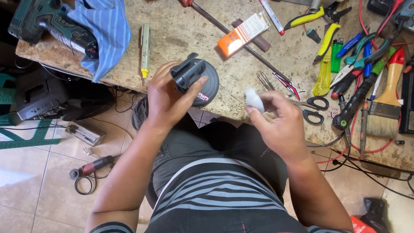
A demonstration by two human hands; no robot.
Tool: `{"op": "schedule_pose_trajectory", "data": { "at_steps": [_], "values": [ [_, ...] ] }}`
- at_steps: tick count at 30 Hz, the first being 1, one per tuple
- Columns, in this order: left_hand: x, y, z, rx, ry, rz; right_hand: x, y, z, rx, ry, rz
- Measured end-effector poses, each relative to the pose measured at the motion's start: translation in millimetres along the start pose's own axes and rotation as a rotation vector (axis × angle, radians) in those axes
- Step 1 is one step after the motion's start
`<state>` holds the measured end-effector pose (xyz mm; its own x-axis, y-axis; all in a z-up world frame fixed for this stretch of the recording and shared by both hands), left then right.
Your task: Applying glue to a plastic base and attaching a mounting arm to complete the assembly of a device component.
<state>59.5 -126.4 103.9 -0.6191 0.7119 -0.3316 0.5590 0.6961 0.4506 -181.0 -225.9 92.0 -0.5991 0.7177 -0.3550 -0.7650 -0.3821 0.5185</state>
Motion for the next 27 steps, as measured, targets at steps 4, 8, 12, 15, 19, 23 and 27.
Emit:
{"op": "schedule_pose_trajectory", "data": {
  "at_steps": [4, 8, 12, 15, 19, 23, 27],
  "values": [
    [-9, 5, 7, -0.119, 0.003, -0.054, -1, -9, 14, -0.013, 0.033, 0.015],
    [-19, -3, 26, 0.197, 0.254, 0.247, -10, -13, 31, -0.041, 0.073, 0.057],
    [-20, -13, 38, 0.394, 0.474, 0.445, -28, -17, 53, 0.047, 0.265, 0.138],
    [-25, -8, 30, 0.425, 0.463, 0.454, -37, -25, 66, 0.140, 0.396, 0.192],
    [-31, -3, 22, 0.322, 0.374, 0.450, -44, -39, 73, 0.231, 0.507, 0.228],
    [-28, -1, 19, 0.290, 0.331, 0.448, -44, -53, 84, 0.312, 0.648, 0.310],
    [-27, 0, 17, 0.240, 0.312, 0.432, -44, -62, 89, 0.340, 0.677, 0.352]
  ]
}}
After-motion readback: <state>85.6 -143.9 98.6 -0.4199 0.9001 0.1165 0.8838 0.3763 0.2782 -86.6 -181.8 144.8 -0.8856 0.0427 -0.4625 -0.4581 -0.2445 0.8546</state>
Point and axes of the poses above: each hand's wrist, its own x-axis away from the middle knuckle, its own y-axis out of the back of the hand, z = x × y, the point moved 10 cm from there along -x, towards the middle knuckle, and after that the axes turned 15 degrees about y, right-handed, at the moved point
